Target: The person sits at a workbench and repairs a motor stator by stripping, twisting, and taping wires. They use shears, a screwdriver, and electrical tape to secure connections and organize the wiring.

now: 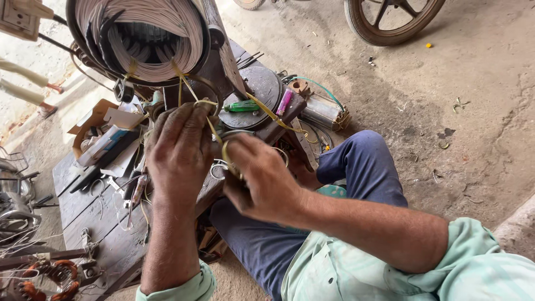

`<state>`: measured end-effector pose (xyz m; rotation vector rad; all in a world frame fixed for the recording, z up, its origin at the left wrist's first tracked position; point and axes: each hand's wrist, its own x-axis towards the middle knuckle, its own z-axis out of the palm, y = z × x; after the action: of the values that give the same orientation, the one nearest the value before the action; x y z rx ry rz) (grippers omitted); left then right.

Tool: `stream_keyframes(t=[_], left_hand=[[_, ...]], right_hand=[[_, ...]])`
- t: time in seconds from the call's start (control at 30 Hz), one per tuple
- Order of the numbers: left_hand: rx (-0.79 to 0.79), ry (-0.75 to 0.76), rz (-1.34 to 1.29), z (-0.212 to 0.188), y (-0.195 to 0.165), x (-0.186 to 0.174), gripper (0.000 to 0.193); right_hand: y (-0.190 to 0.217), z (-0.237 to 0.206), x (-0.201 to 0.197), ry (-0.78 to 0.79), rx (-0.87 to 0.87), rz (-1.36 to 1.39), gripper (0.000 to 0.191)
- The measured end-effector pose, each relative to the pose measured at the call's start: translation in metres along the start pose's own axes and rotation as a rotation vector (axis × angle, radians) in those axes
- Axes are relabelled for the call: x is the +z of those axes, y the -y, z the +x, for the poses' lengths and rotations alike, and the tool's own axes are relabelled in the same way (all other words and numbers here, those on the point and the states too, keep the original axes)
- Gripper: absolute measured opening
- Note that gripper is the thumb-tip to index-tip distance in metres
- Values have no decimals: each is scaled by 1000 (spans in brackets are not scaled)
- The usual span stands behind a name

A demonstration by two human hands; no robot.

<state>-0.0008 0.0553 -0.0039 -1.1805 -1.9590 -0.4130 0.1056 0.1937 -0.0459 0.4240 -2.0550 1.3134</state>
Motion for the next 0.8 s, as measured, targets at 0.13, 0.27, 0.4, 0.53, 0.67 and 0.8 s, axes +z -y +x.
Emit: stream_keyframes(t=[0.13,0.27,0.4,0.53,0.67,0.8], left_hand=[[-9,-43,-34,-3,10,2,7],[-5,-3,-14,-8,21,-1,4],[42,19,13,-3,21,-4,6],[78,46,68,5,15,-13,3],[60,12,-18,9,15,-15,10],[-285,-21,-374,3,11,-13,12]], right_hand=[[11,8,-20,7,-363,-244,37],[-14,48,-57,-347,-390,-200,36],[-33,71,-62,-103,-353,-262,44],[-37,73,-46,91,-383,-244,32],[-49,80,-40,64,-351,-147,15],[-57,83,-37,136,-312,-219,13]])
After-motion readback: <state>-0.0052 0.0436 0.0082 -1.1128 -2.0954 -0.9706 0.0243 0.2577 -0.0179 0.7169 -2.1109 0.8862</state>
